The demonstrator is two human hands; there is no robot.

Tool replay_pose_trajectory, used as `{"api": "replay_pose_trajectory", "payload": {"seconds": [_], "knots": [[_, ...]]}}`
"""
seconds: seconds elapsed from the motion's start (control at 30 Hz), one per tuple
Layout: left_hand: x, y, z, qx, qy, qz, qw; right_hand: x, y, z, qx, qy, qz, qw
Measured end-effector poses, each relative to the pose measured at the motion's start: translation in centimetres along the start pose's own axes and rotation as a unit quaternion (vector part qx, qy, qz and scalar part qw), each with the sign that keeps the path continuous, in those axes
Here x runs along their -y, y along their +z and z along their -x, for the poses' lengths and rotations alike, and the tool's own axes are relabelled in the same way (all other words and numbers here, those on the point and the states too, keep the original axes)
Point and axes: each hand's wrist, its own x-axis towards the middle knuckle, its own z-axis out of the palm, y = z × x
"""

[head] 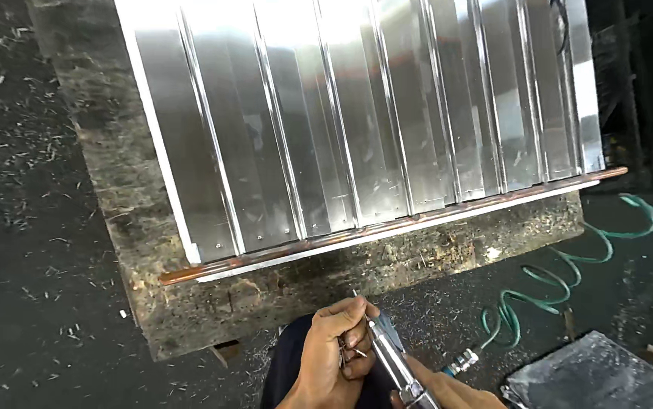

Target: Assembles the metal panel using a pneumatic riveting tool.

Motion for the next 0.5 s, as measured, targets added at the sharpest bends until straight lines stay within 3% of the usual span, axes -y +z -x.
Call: {"api": "replay_pose_trajectory", "payload": {"seconds": [0.23, 0.33, 0.5], "knots": [[-4.3, -0.6, -1.7, -0.067, -0.033, 0.009, 0.997, 2.7, 1.8, -4.2, 0.019, 0.028, 0.043, 0.999], [-6.2, -1.5, -2.6, -0.052, -0.076, 0.034, 0.995, 3.7, 2.4, -5.9, 0.051, 0.057, 0.058, 0.995], [-8.2, -2.0, -4.3, -0.102, -0.064, 0.0, 0.993, 4.2, 3.3, -8.4, 0.064, 0.076, 0.07, 0.993]]}}
